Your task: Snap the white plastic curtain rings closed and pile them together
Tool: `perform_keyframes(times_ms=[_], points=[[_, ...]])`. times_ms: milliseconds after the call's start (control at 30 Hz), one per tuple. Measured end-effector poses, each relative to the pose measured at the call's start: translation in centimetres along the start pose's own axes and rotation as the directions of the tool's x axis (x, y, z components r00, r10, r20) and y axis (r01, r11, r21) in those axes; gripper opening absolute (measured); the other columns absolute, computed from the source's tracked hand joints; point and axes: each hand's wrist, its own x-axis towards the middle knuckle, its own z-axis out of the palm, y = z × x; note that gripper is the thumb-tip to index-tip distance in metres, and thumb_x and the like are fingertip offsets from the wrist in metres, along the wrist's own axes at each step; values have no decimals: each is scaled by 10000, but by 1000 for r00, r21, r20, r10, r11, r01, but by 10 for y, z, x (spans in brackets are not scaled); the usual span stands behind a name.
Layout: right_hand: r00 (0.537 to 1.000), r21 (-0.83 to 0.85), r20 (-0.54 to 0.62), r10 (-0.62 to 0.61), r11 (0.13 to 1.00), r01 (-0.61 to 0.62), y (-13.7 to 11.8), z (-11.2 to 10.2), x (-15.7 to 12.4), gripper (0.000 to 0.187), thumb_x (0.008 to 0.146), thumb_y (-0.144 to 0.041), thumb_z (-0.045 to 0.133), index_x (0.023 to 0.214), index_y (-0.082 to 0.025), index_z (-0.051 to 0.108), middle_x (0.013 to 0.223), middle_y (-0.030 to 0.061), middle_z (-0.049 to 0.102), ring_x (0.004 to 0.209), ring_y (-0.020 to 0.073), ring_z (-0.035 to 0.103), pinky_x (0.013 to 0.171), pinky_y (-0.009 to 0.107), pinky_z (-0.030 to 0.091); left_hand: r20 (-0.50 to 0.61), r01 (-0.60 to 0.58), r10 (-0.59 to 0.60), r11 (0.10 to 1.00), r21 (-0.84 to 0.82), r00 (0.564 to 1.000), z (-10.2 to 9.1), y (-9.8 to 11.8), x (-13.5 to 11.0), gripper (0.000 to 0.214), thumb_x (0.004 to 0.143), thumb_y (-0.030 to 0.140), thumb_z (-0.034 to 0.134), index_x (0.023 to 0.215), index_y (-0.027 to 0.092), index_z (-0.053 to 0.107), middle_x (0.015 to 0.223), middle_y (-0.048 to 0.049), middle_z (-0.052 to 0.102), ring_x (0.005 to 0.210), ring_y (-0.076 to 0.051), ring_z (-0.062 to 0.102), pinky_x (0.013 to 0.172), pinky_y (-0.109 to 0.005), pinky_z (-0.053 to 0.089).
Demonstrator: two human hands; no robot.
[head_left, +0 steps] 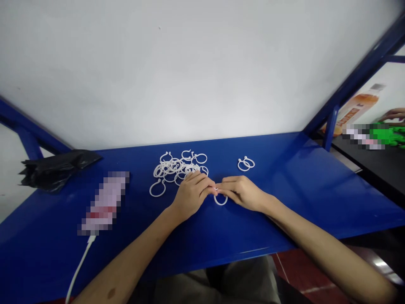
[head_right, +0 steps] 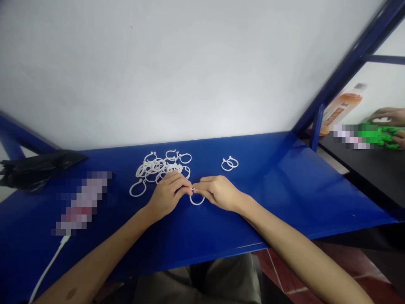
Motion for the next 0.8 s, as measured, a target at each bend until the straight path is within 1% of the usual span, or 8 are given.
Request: perform_keyframes(times_ms=[67, 233, 367, 467, 533, 633, 733, 800], points=[[999, -65, -6, -44, 997, 44, -3, 2, -1, 394, 1069, -315, 347, 1108, -154, 704, 792, 59, 643, 697, 145, 570, 640, 259, 427, -5, 12, -12, 1000, -13, 1000, -2, 1, -1, 176, 963, 253, 597, 794, 206, 603, 768, 23, 669, 774, -156, 559, 798, -325, 429], [988, -213, 38, -151, 965, 155, -8, 7, -1, 380, 1073, -268, 327, 1076, -130, 681, 822, 68, 680, 710, 159, 565, 676, 293, 423, 11, 54, -54, 998, -45, 998, -5, 1, -4, 137, 932, 232, 637, 798, 210, 619, 749, 26, 664, 789, -160, 566, 801, -320, 429], [979, -261, 20, -203, 944, 201, -10, 8, -2, 364, 1066, -222, 325, 1073, -124, 675, 789, 55, 670, 680, 171, 526, 652, 308, 404, 30, 42, -41, 998, -56, 999, -5, 1, -5, 206, 924, 197, 639, 720, 216, 618, 755, 39, 685, 807, -161, 559, 833, -333, 411], [978, -274, 29, -207, 939, 206, -9, 9, -2, 385, 1060, -190, 303, 1070, -128, 683, 776, 57, 653, 675, 175, 514, 646, 312, 403, 46, 61, -58, 997, -48, 997, -5, 1, -6, 203, 913, 206, 654, 712, 220, 630, 742, 42, 683, 811, -163, 559, 836, -339, 410], [984, -282, 42, -173, 943, 178, -7, 10, -3, 391, 1058, -193, 306, 1075, -136, 693, 773, 59, 643, 680, 177, 521, 642, 311, 411, 77, 87, -85, 996, -26, 993, -5, -1, -5, 169, 904, 254, 674, 741, 224, 642, 739, 34, 675, 816, -170, 561, 831, -344, 421], [998, -267, 20, -64, 961, 67, 0, 12, -1, 361, 1052, -206, 345, 1103, -162, 699, 823, 66, 648, 739, 175, 567, 651, 295, 440, 92, 101, -106, 993, 59, 990, -3, -3, -1, 141, 904, 352, 677, 865, 218, 658, 792, 4, 671, 855, -196, 565, 838, -361, 445], [996, -229, -70, 56, 971, -70, 11, 7, 0, 329, 1039, -201, 378, 1179, -198, 675, 965, 87, 655, 866, 188, 602, 711, 296, 484, 42, 112, -125, 966, 233, 991, 0, -5, 5, 241, 915, 412, 650, 1037, 204, 658, 963, -54, 679, 948, -242, 554, 864, -400, 449], [972, -220, -174, 156, 956, -192, 22, -1, -2, 340, 1035, -210, 376, 1247, -212, 642, 1040, 101, 628, 879, 193, 597, 731, 311, 502, 14, 140, -155, 924, 355, 988, 1, -7, 6, 289, 916, 395, 648, 1122, 192, 651, 1064, -91, 663, 996, -274, 538, 877, -431, 441]])
